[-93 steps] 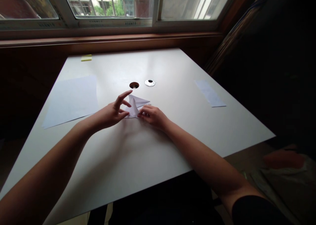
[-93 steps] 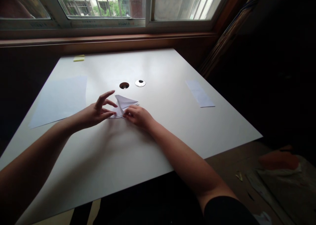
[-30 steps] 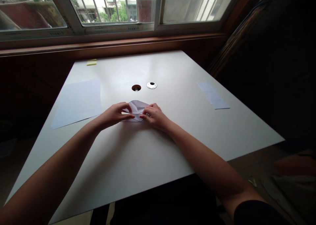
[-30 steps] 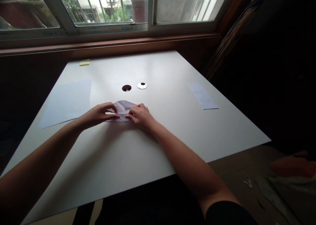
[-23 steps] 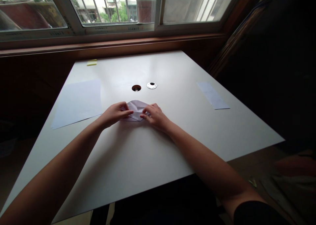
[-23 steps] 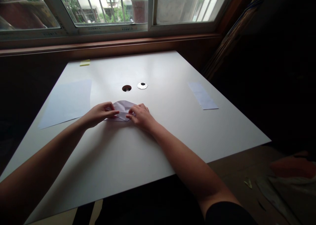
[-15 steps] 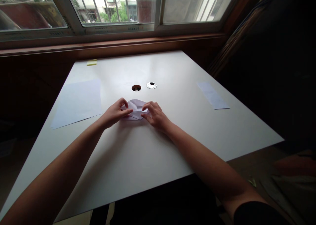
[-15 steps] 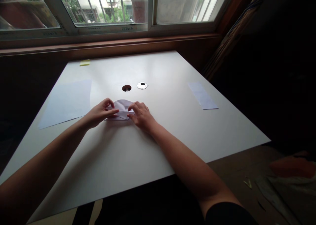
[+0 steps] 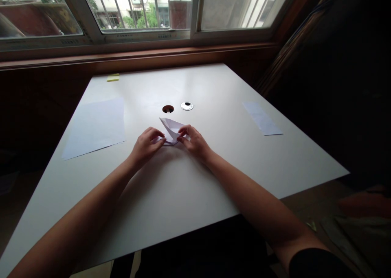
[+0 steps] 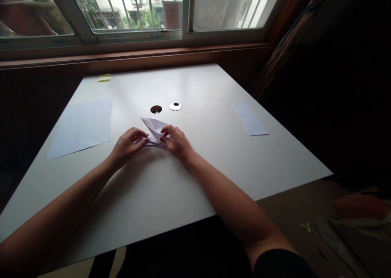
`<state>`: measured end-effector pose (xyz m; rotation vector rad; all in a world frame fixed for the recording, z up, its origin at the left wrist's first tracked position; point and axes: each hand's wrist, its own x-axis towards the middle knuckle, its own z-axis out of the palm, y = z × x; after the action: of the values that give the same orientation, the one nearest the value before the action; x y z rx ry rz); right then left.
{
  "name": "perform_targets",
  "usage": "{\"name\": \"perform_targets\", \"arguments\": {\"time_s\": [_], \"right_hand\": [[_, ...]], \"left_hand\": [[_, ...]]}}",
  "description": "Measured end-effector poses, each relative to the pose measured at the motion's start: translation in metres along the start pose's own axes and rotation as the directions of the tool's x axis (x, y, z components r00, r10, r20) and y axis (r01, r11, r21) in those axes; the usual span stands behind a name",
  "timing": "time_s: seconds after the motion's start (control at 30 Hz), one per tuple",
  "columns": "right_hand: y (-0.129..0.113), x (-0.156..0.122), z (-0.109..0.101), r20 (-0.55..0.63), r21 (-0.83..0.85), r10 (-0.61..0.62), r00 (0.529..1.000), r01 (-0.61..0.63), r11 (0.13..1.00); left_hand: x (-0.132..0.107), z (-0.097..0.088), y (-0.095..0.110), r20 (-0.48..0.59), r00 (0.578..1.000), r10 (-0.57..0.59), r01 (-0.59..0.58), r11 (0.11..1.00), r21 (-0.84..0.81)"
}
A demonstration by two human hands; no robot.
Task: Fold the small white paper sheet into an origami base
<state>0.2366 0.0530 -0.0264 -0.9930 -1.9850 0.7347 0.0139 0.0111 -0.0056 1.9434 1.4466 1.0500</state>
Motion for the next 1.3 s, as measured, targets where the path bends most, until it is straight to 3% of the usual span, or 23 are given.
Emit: {"name": "perform_targets", "arguments": {"time_s": [0.07, 0.2, 0.37, 0.6, 0.67, 1.07, 1.3], "right_hand": [[0.001, 0.0, -0.001, -0.021, 0.045, 0.033, 0.999, -0.032, 0.998], [0.002, -0.001, -0.001, -0.036, 0.092, 0.061, 0.998, -0.057, 0.994], [0.002, -0.002, -0.001, -0.049, 0.105, 0.067, 0.997, -0.061, 0.993], [0.0, -0.001, 0.001, -0.048, 0.115, 0.057, 0.997, -0.052, 0.992], [0.0, -0.001, 0.0, -0.053, 0.112, 0.057, 0.997, -0.05, 0.992], [-0.006, -0.003, 0.001, -0.078, 0.149, 0.019, 0.997, -0.007, 0.989], [-0.005, -0.003, 0.001, -0.064, 0.143, 0.013, 0.998, -0.003, 0.99]], "left_hand": [[-0.003, 0.006, 0.0, 0.026, 0.992, 0.126, -0.128, 0.978, 0.166], [-0.005, 0.019, 0.001, 0.023, 0.971, 0.24, -0.231, 0.897, 0.377], [-0.003, 0.029, 0.005, 0.067, 0.952, 0.297, -0.273, 0.735, 0.62], [-0.005, 0.028, 0.015, 0.167, 0.924, 0.344, -0.341, 0.542, 0.768], [-0.006, 0.028, 0.016, 0.18, 0.921, 0.347, -0.351, 0.533, 0.77], [-0.007, 0.025, 0.018, 0.121, 0.939, 0.321, -0.314, 0.667, 0.676], [-0.008, 0.023, 0.015, 0.153, 0.91, 0.385, -0.356, 0.536, 0.766]]}}
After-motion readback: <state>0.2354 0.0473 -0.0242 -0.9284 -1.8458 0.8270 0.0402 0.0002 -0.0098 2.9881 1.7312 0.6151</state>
